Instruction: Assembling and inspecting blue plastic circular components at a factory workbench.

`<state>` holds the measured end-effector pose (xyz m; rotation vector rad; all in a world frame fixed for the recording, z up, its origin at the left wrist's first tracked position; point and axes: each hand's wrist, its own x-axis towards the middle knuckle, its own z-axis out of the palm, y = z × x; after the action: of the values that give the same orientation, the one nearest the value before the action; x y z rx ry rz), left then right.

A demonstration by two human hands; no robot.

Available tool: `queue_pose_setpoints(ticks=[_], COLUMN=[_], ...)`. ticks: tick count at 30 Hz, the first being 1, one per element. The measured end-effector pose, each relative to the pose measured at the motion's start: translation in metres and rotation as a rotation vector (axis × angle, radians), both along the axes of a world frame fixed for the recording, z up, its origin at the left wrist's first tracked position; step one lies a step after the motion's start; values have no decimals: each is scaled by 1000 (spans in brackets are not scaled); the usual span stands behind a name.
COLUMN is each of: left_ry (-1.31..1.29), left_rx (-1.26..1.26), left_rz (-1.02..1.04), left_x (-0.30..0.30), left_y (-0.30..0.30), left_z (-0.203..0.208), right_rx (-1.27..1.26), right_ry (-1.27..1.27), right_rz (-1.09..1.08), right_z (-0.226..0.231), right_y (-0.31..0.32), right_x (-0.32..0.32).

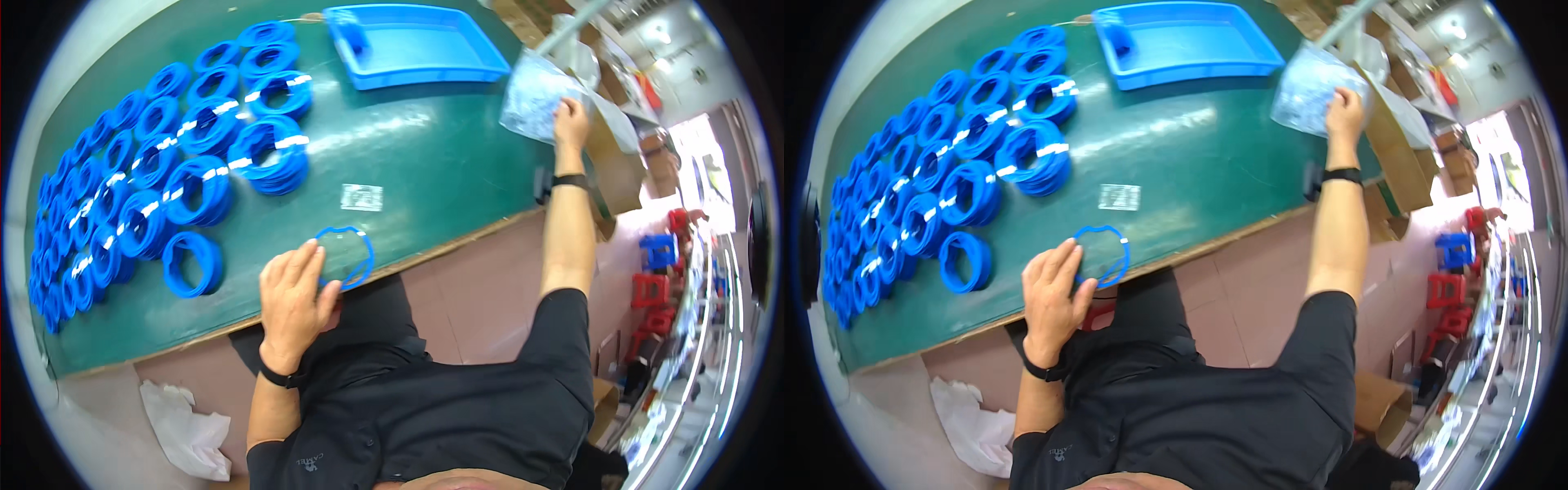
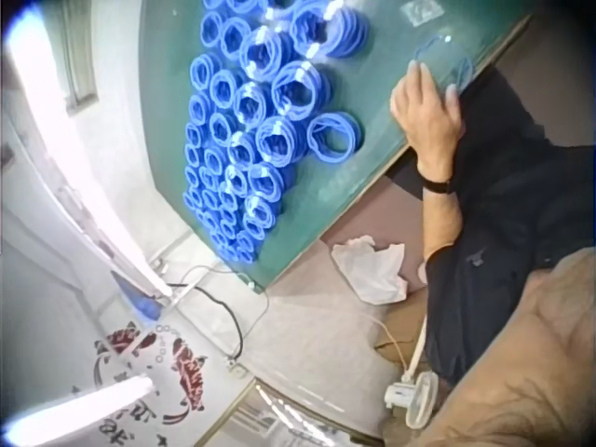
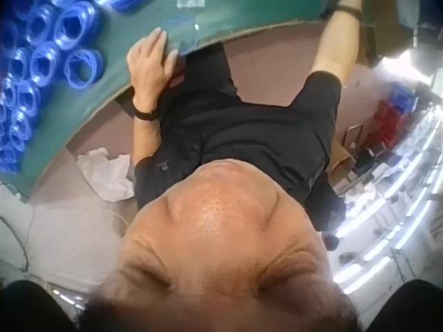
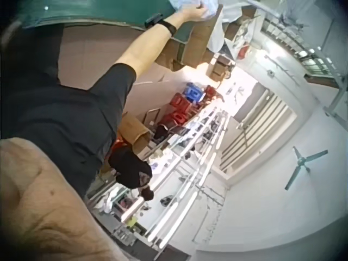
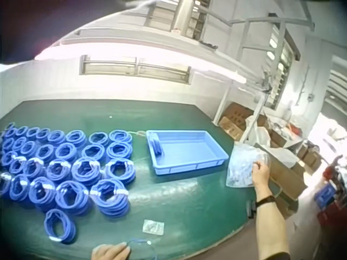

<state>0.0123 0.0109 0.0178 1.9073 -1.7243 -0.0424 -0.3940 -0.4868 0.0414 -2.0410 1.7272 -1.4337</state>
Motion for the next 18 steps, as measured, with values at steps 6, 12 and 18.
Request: queue_pose_setpoints(ticks=[6, 12, 18], left_ry=[111, 118, 127], left_rx=[-42, -96, -124], left_rz=[-64, -42, -30], left_x=[-7, -13, -13], left_y=[-4, 3, 1], left_z=[-5, -15, -15], right_rx=[129, 143, 172], right_ry=[561, 913, 1034], right_rz=[-74, -128, -197], right_z=[-62, -65, -44], right_y=[-92, -133, -92], right_x=[-115, -142, -95])
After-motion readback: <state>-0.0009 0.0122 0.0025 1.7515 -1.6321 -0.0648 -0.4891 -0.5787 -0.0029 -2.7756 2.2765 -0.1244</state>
